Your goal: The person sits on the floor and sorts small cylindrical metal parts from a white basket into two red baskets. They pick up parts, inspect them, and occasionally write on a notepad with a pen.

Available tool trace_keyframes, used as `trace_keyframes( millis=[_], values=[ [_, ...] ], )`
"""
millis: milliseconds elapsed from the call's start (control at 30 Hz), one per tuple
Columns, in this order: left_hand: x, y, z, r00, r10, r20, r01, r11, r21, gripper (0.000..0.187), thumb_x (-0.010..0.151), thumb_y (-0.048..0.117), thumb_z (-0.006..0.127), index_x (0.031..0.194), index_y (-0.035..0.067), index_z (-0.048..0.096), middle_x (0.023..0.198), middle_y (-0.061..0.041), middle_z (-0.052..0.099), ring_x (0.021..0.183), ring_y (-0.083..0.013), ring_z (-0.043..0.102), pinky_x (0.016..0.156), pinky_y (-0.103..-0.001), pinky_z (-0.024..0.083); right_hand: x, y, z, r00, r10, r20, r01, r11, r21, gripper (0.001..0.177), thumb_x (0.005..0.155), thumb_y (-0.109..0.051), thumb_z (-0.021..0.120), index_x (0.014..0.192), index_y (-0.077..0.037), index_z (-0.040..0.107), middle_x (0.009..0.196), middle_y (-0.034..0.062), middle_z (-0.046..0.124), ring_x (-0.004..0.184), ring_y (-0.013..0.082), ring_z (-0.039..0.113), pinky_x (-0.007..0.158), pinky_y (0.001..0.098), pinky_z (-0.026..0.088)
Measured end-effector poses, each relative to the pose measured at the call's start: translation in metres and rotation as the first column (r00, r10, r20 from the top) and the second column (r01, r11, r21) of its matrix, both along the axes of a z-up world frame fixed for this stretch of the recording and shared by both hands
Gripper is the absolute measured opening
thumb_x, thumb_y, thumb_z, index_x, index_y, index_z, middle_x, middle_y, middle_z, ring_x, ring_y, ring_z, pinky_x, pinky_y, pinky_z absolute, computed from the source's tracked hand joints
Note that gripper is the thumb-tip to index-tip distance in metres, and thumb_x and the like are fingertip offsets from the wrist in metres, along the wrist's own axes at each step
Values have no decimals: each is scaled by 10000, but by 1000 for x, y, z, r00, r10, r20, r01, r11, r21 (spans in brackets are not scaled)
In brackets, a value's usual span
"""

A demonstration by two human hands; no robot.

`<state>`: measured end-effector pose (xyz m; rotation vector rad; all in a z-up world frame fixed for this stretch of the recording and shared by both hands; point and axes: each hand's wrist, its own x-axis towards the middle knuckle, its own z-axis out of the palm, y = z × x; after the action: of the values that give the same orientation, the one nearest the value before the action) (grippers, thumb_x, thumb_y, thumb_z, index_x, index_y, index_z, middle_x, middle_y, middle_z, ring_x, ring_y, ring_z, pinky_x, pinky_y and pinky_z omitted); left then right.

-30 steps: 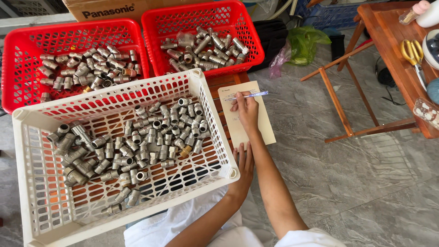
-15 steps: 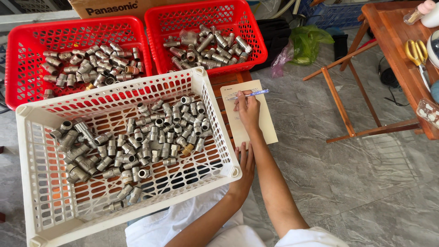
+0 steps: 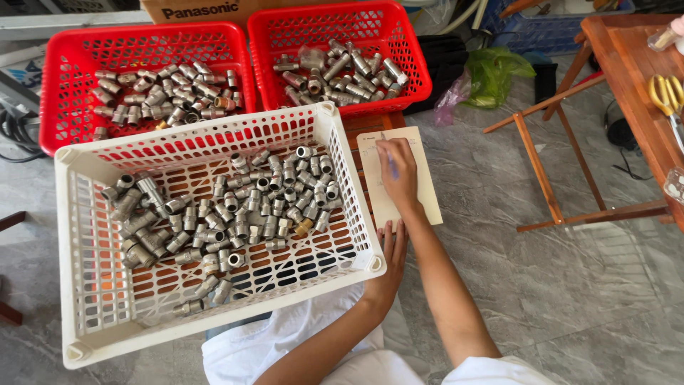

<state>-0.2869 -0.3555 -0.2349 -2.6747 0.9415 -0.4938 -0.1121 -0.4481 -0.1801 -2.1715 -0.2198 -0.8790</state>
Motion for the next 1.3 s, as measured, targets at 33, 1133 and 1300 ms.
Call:
trace_keyframes(
  millis=[33, 1133, 1300],
  values=[
    [-1, 1, 0, 1000, 8, 2, -8, 1000, -1, 666, 1144, 269, 506, 1760, 56, 370, 1857, -242, 307, 1716, -494, 287, 1425, -646, 280, -1, -5, 0, 1000, 8, 2, -8, 1000, -1, 111, 1163, -78, 706, 1207, -92, 807, 1051, 57, 689, 955, 254, 776, 889, 381, 628],
    [-114, 148, 30, 187, -568, -802, -186, 781, -596, 808, 1084, 605, 509, 1671, 49, 529, 1529, -208, 673, 1404, -451, 544, 1267, -508, 321, -51, 313, 64, 579, 633, -514, -734, 131, -666, 196, 1128, -184, 619, 1125, -60, 769, 1177, 115, 747, 1062, 278, 684, 916, 461, 579],
    [-106, 182, 81, 101, -594, -798, -181, 778, -602, 791, 1058, 560, 533, 1672, 61, 530, 1606, -241, 618, 1461, -446, 522, 1236, -507, 363, -56, 331, 54, 661, 519, -542, -684, 118, -720, 264, 1064, 38, 658, 1313, 35, 747, 1299, 208, 767, 1179, 293, 714, 1122, 440, 600]
  ],
)
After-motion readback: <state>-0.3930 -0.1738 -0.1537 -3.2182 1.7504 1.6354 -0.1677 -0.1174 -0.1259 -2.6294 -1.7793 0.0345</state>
